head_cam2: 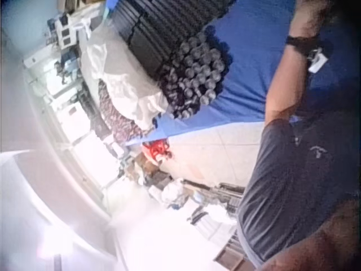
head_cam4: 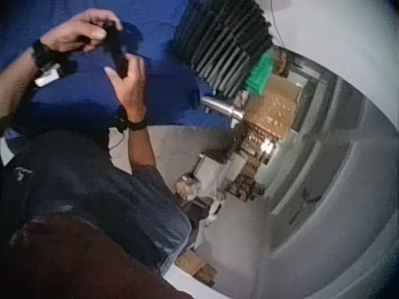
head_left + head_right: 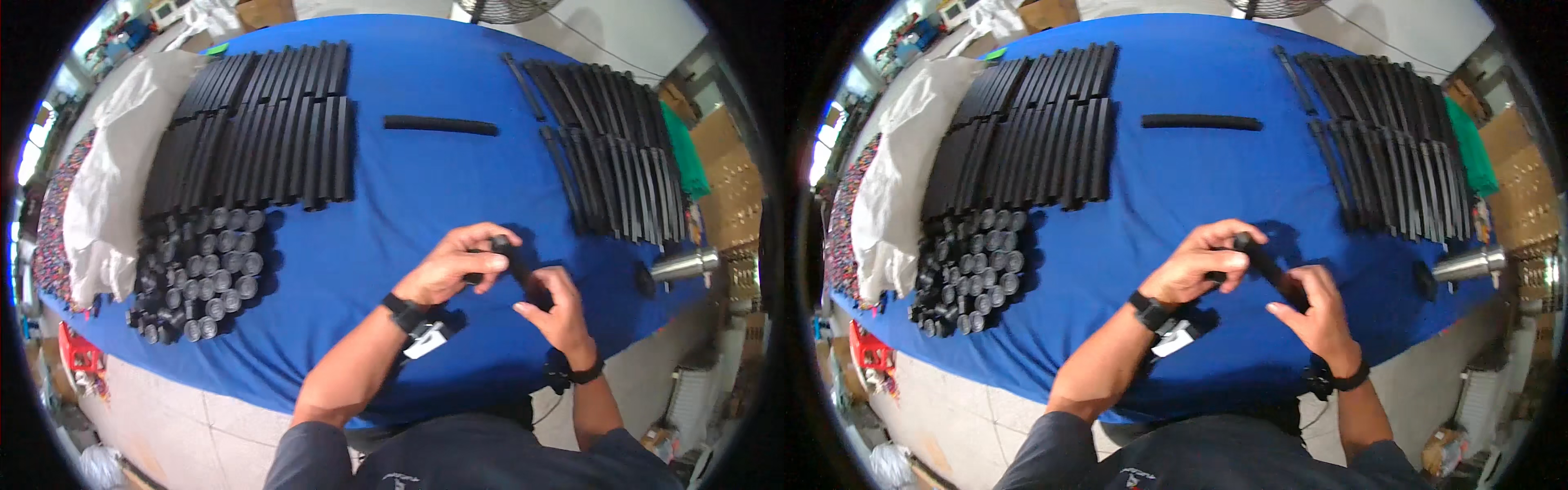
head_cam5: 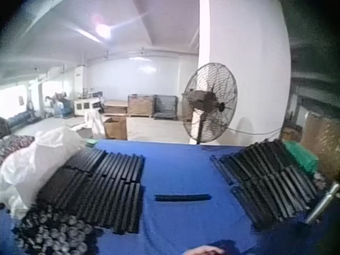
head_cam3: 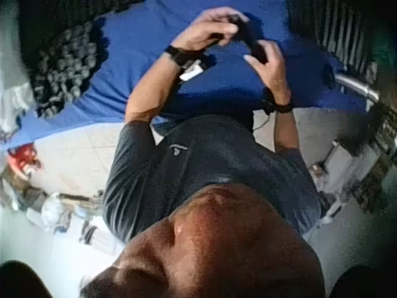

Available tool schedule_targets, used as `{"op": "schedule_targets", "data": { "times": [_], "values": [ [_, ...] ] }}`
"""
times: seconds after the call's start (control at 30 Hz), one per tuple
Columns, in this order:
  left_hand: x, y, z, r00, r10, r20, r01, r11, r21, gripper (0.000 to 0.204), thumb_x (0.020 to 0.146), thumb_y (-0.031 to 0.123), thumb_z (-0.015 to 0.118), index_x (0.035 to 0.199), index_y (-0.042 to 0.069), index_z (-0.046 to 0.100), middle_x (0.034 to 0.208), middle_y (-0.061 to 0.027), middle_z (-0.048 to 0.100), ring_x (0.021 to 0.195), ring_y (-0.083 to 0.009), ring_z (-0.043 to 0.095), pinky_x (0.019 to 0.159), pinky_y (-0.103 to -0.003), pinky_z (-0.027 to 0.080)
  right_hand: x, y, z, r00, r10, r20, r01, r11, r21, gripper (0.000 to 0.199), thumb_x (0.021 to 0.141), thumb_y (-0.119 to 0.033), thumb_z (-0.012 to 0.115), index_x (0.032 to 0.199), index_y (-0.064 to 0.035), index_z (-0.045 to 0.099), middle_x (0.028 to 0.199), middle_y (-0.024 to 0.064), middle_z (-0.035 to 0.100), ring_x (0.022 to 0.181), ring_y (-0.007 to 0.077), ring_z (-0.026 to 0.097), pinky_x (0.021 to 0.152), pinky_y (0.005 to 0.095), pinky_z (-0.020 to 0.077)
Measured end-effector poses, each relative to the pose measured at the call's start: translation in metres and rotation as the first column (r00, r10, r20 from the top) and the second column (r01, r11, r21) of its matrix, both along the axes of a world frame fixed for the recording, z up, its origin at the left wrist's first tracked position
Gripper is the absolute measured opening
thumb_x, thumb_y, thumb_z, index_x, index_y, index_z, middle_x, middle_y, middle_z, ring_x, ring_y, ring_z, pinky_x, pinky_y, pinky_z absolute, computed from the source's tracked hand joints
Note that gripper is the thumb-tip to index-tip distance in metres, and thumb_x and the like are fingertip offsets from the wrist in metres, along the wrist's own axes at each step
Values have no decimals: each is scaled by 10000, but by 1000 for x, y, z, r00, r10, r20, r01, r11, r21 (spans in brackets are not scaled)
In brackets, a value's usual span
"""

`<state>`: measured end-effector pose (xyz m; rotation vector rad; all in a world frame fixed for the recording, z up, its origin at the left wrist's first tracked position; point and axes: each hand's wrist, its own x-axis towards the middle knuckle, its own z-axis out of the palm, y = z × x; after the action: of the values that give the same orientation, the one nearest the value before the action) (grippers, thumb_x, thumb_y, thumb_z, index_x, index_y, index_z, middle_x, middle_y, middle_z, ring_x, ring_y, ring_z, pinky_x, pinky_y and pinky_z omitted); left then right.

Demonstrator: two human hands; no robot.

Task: The person assembles black foam-covered poles by inserting small cylindrical caps into the ends of the foam tubes. The person repeatedly picks up a cap and a tube, fits them together, and places the assembled unit on a blue-covered table. The task involves repetitive manual assembly of multiple identical components.

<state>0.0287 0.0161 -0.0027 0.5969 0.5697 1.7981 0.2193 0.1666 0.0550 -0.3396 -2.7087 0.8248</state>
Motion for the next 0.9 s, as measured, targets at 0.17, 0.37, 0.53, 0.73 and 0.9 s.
{"op": "schedule_targets", "data": {
  "times": [0.17,0.37,0.53,0.73,0.9],
  "values": [
    [-1,5,-3,992,120,34,-119,992,-33,283,953,151,704,1182,42,578,656,-39,584,515,-123,552,481,-253,432,27,-30,4,999,-50,-6,41,884,-466,138,947,-95,649,1062,-18,651,916,75,641,790,144,582,710,293,479],
    [3,8,-5,995,97,6,-97,995,-31,315,912,64,714,1178,72,546,695,-50,615,548,-108,550,499,-251,418,-25,-38,-22,958,-284,35,-19,-184,-983,595,1068,-504,443,1422,-27,486,1370,115,572,1217,238,559,1004,385,465],
    [8,9,10,952,-58,-299,21,992,-125,411,813,-36,751,1179,81,605,796,4,633,624,-70,554,530,-235,423,-36,-21,-28,927,-367,-70,-164,-231,-959,428,1056,-407,553,1319,-69,543,1269,89,597,1220,229,547,1050,396,448],
    [4,6,5,895,-237,-377,219,971,-90,449,842,15,748,1282,77,688,746,17,605,606,-62,542,525,-241,426,-27,-8,-12,898,-423,-122,-148,-30,-989,325,1071,-302,549,1294,-67,568,950,34,661,940,174,627,880,348,513],
    [-4,4,3,995,-13,-102,8,998,-58,381,984,168,652,1327,7,619,702,-33,572,584,-112,535,504,-257,421,-10,-7,0,951,-308,-32,134,503,-854,292,1027,-173,585,1290,-48,580,846,14,595,741,126,583,693,279,496]
  ]
}}
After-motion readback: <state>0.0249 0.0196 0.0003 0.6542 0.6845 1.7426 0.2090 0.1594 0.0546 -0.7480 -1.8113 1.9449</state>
